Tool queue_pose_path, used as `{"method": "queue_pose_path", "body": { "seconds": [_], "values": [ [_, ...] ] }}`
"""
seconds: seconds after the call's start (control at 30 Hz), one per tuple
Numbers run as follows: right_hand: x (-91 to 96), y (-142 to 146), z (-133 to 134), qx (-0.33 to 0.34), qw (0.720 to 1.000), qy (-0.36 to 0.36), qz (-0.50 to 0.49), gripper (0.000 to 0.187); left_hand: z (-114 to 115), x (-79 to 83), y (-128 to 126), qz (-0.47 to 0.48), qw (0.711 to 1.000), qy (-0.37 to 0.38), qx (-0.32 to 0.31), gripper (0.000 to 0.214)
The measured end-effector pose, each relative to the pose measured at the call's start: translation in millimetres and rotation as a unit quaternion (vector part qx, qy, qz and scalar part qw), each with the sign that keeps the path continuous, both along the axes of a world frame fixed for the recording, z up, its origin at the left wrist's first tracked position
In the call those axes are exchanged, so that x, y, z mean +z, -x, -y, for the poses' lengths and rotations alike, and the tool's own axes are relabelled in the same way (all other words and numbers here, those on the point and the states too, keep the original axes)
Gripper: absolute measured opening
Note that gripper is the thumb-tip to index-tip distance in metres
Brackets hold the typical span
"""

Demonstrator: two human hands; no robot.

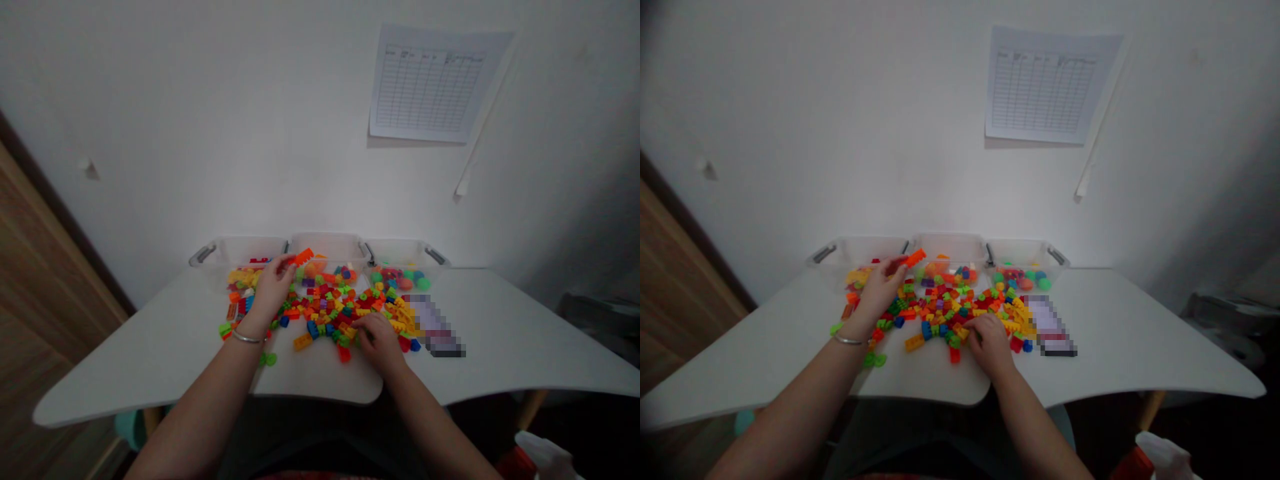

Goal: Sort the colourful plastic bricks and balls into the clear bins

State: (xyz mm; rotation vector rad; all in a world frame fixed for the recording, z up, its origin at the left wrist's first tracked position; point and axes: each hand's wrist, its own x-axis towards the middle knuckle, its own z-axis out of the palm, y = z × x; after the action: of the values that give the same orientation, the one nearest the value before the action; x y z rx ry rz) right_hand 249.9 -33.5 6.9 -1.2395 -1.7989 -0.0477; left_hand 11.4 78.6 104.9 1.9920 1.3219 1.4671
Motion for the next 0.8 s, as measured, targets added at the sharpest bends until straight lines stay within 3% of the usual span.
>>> {"method": "queue_pose_path", "body": {
  "seconds": [0.1,0.23,0.63,0.8],
  "values": [
    [-1.1,-0.5,-0.8,-0.002,1.0,-0.001,-0.001,0.022,-13.6,9.6,-3.8,-0.109,0.987,-0.093,0.072,0.031],
    [-2.9,-2.1,-1.7,0.0,1.0,0.008,-0.003,0.02,-27.3,17.1,-10.5,-0.221,0.963,-0.112,0.109,0.031],
    [-4.0,-3.2,-1.5,0.006,1.0,0.016,-0.008,0.021,-36.9,5.8,-13.5,-0.308,0.944,-0.082,0.081,0.039],
    [-4.3,-3.0,-2.1,-0.001,1.0,0.018,-0.008,0.022,-25.7,3.6,-11.2,-0.334,0.936,-0.082,0.075,0.043]
  ]
}}
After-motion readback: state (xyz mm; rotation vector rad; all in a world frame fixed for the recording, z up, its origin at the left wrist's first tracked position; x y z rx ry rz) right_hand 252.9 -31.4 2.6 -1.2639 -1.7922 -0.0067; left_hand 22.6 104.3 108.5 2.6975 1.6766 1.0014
